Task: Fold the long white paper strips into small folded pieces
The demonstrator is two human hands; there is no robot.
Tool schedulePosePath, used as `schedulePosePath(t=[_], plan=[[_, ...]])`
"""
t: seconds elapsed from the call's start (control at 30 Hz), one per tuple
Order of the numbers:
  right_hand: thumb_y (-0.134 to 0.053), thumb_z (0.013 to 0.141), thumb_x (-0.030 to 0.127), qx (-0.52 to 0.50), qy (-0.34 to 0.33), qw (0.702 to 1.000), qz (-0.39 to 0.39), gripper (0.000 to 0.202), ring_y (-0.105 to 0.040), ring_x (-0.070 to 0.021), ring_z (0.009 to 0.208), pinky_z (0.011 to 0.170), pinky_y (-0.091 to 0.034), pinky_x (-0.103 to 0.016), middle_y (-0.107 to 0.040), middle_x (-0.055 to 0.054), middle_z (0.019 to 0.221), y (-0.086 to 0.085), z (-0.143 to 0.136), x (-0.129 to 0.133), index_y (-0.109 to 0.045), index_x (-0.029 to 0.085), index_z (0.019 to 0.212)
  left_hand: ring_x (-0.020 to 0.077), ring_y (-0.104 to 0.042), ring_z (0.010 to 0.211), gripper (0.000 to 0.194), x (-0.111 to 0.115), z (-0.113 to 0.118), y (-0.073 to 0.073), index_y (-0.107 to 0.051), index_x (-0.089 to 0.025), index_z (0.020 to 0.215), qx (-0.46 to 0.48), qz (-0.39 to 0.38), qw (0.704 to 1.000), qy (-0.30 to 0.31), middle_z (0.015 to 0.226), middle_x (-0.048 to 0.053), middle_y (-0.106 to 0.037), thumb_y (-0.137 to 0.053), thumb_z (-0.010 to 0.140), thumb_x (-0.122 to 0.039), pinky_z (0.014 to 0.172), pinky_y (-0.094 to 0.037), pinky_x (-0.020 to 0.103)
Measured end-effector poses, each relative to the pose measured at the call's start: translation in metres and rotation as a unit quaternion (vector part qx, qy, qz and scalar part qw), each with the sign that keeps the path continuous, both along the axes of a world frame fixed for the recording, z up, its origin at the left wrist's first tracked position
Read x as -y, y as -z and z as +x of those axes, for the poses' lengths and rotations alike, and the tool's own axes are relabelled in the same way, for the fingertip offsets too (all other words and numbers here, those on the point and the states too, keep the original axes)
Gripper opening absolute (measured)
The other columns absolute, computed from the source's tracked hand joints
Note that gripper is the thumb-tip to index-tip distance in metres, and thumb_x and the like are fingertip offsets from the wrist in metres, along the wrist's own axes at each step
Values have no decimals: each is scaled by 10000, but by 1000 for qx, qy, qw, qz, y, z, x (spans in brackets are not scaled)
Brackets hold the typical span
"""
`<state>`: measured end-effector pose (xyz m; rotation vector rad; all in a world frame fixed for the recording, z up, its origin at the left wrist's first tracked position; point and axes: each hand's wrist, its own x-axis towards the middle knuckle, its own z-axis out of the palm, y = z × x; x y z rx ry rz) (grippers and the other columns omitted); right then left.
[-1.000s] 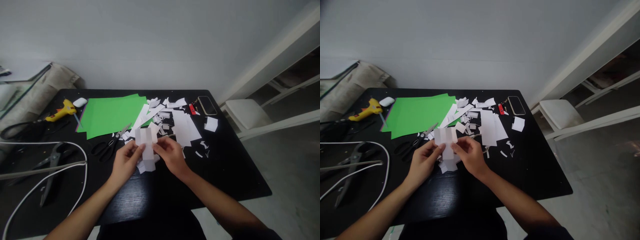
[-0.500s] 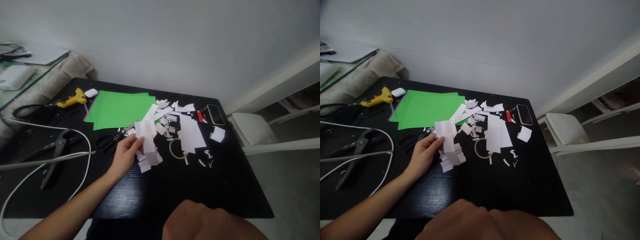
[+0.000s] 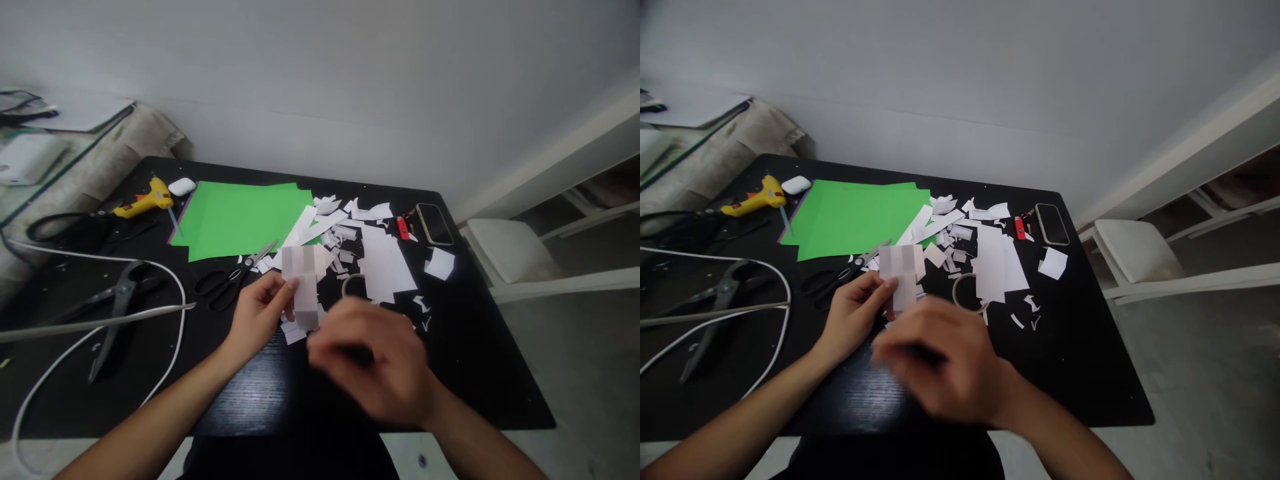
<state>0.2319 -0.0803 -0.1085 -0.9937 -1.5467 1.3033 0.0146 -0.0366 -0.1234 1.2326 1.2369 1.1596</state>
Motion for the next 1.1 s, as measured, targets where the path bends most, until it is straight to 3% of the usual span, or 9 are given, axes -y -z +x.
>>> schedulePosePath(t=[0.07, 0.13, 0.23, 0.37, 0.47, 0.57, 0.7, 0.83, 1.1], plan=[[-761, 897, 272, 90, 61, 994, 32, 112, -696, -237, 887, 871, -571, -426, -736, -47, 946, -9, -14, -19, -748, 285, 1007, 119, -550, 479, 343, 0, 0, 1, -610, -195, 709, -3, 1, 1000, -1, 521, -13, -639, -686, 920, -455, 525, -434, 234], [-738, 917, 311, 92, 98, 990, 34, 113, -692, -215, 863, 812, -582, -384, -709, -42, 965, -9, -22, -35, -696, 270, 1013, 119, -550, 477, 346, 0, 1, 1, -606, -196, 714, -5, -3, 1000, 0, 520, -10, -646, -683, 925, -459, 524, -434, 231], [-787, 876, 352, -20, 97, 993, -69, 317, -708, -195, 876, 804, -599, -350, -694, -28, 1045, 3, -28, -46, -588, 284, 1113, 116, -556, 475, 358, 0, 2, 3, -603, -192, 711, -1, -13, 1000, 21, 522, -10, -644, -684, 925, -466, 526, -433, 227], [-876, 771, 359, -143, 105, 967, -181, 496, -740, -204, 848, 796, -609, -349, -749, 2, 951, 19, -31, -46, -502, 289, 1088, 118, -562, 473, 394, 0, 5, 4, -595, -190, 690, 4, -31, 997, 70, 522, -13, -623, -691, 918, -497, 513, -440, 228], [-914, 710, 347, -170, 117, 951, -232, 548, -765, -231, 894, 843, -615, -380, -796, -20, 974, 23, -30, -47, -541, 266, 1103, 125, -592, 522, 337, 3, 6, 5, -595, -192, 773, 12, -20, 996, 91, 580, -13, -631, -654, 957, -468, 540, -471, 231], [-915, 701, 335, -185, 148, 941, -242, 512, -765, -244, 968, 909, -607, -397, -808, -40, 1035, 26, -28, -50, -623, 245, 1113, 144, -657, 695, 178, 7, 3, 5, -571, -210, 973, 18, 38, 994, 101, 783, 14, -696, -648, 977, -371, 658, -528, 251], [-899, 709, 333, -192, 152, 937, -248, 390, -749, -265, 1049, 973, -581, -408, -800, -71, 1117, 31, -28, -52, -741, 205, 1042, 144, -655, 789, 189, 10, -1, 6, -627, -228, 1105, -93, 102, 976, 168, 924, 27, -693, -704, 938, -272, 710, -535, 245], [-891, 721, 330, -206, 146, 938, -238, 374, -751, -262, 1025, 979, -575, -422, -805, -57, 1088, 33, -29, -51, -762, 218, 1053, 131, -656, 733, 169, 8, -3, 11, -704, -253, 1108, -178, 125, 963, 161, 874, 9, -715, -718, 945, -297, 659, -517, 230], [-931, 678, 273, -190, 139, 946, -223, 384, -762, -237, 983, 978, -581, -406, -820, -30, 1027, 27, -30, -47, -775, 233, 1027, 148, -710, 861, 85, 0, -8, 9, -753, -253, 1024, -156, 172, 961, 152, 949, 20, -766, -725, 947, -229, 772, -555, 244]])
